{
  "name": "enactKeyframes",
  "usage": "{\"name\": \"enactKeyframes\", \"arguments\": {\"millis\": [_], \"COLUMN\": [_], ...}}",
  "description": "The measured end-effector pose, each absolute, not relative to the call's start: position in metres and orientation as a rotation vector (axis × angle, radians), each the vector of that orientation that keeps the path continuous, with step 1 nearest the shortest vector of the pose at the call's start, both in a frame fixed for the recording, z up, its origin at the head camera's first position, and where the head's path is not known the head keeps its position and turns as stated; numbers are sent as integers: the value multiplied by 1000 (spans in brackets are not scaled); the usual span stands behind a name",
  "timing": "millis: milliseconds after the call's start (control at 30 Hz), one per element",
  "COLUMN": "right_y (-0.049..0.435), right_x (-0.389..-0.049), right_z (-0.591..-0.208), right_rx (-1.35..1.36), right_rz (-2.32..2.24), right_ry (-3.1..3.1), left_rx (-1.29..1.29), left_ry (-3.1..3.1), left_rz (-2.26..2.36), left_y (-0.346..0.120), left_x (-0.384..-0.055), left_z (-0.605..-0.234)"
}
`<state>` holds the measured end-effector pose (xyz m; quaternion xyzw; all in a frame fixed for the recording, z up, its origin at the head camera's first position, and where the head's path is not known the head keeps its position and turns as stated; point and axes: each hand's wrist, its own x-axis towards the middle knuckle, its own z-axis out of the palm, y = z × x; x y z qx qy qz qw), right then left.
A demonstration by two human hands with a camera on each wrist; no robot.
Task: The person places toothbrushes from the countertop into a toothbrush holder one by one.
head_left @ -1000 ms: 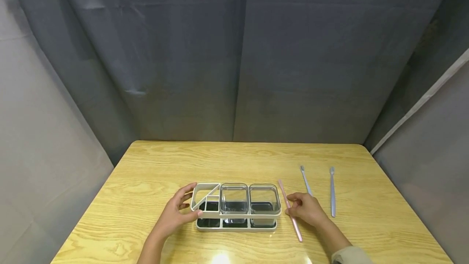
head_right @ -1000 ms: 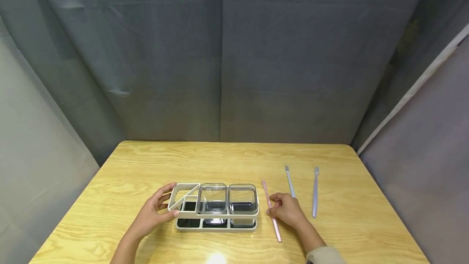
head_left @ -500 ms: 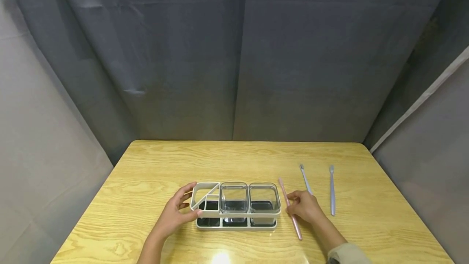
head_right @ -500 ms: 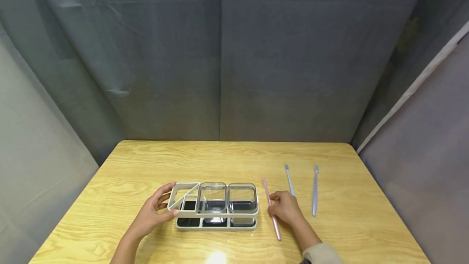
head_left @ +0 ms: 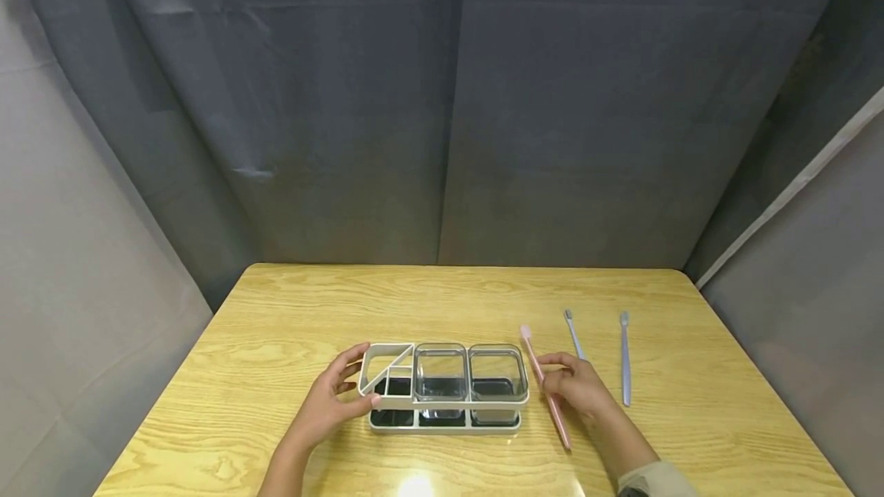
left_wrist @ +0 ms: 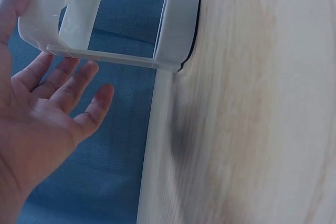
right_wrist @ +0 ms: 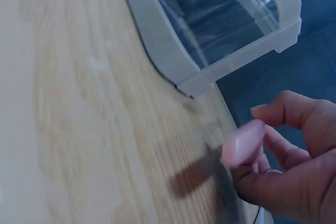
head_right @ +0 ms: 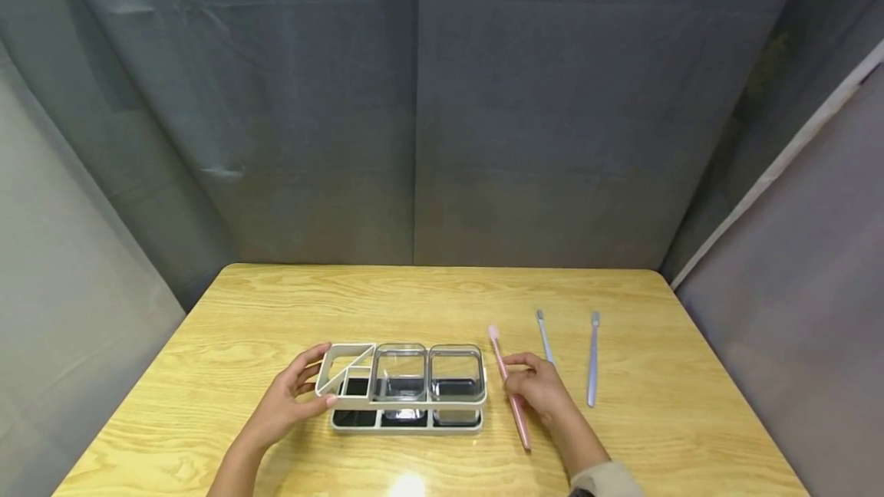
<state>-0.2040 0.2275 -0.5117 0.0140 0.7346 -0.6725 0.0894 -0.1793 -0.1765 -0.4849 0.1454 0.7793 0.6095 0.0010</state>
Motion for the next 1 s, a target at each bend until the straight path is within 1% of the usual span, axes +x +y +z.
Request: {"name": "enactKeyframes", "arguments": {"millis": [200,400,767,900,1000], "right_y": [225,219,215,215,222], "right_x": [-203,-201,-197,-197,-206], "right_z": [-510,-502,-476,-469,-482], "right_rx": [82,176,162,145,68], "right_rz": [-2176,-2226,-2200,-2226,-2266], "right_ry": [2047,2052,2149,2188,2233], "left_rx": [426,396,511,518,494], "left_ry": [2429,2390,2445,2428,2432], "left_rz": [1914,1929,1969,1975,1970], "left_y": [-177,-176,-176,-172,-169], "left_x": [-180,-176,-180,-175,-170], "left_z": [-486,-479,-490,-477,-465]}}
